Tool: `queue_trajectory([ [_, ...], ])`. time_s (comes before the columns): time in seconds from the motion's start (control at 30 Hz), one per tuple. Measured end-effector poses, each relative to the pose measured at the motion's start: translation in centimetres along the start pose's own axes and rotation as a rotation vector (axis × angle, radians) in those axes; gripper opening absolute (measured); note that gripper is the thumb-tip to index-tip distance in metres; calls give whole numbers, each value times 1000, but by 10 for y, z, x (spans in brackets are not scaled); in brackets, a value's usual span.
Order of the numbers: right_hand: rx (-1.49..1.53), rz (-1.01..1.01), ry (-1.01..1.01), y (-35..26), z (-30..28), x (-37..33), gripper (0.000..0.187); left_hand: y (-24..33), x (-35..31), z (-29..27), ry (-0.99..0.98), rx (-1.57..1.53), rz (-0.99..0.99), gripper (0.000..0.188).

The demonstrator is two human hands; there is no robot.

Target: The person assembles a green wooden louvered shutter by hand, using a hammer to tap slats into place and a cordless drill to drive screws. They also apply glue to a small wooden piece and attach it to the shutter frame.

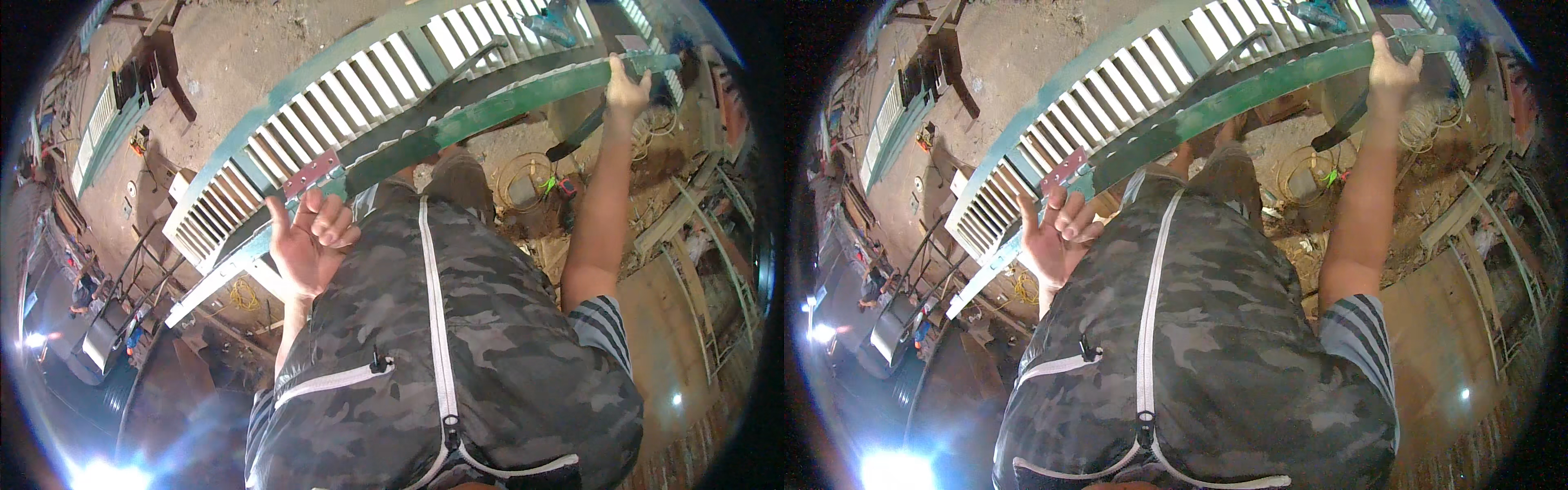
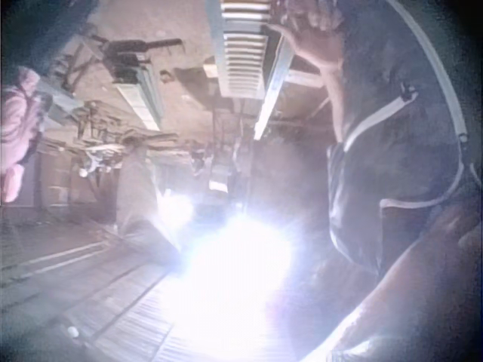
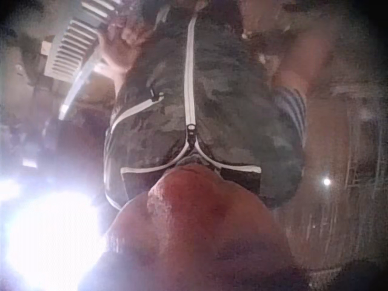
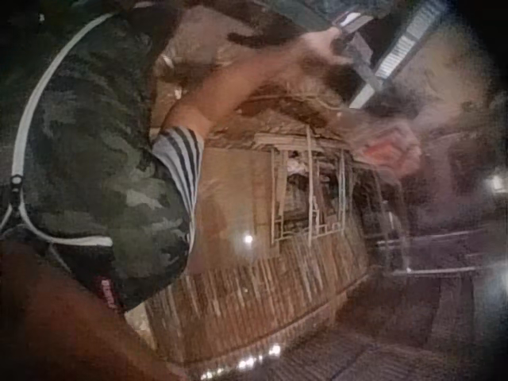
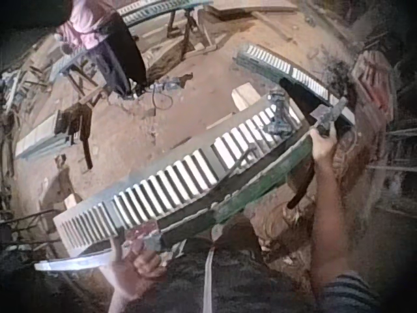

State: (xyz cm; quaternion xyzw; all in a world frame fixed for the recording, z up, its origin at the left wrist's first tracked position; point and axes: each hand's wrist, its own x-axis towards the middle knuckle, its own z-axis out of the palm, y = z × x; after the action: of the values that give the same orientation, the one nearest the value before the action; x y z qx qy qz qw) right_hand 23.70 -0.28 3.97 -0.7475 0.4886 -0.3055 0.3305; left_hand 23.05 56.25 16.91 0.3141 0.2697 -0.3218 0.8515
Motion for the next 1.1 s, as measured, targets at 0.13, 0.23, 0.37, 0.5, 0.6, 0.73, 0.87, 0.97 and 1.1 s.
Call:
queue_trajectory([
  [0.13, -166, -43, 15, 0, 0, 3, 109, -23, 22, 5, -104, 1450, 734, 28],
  [0.23, -174, -96, 36, -19, -3, -10, 109, -36, 58, 32, -231, 1763, 1056, 36],
  [0.37, 151, -220, -71, 8, -12, -1, 96, -46, 77, 24, -463, 1834, 1149, 34],
  [0.5, 36, -80, 16, -35, -2, -39, 100, -52, 74, 26, -420, 1869, 1129, 28],
  [0.6, -48, 25, 27, -44, -5, -42, 108, -56, 79, 20, -428, 1844, 1142, 18],
  [0.73, -82, 71, 86, -32, -12, -45, 109, -54, 78, 31, -488, 1907, 968, 7],
  [0.87, -32, 204, -19, -47, -21, -54, 107, -49, 79, 56, -539, 1909, 895, 5],
  [0.97, -56, 206, 28, -45, -23, -57, 107, -78, 97, 102, -471, 1737, 908, 9],
  [1.1, 54, 144, 73, -36, -24, -58, 110, -145, 138, 157, -506, 1854, 957, 72],
])
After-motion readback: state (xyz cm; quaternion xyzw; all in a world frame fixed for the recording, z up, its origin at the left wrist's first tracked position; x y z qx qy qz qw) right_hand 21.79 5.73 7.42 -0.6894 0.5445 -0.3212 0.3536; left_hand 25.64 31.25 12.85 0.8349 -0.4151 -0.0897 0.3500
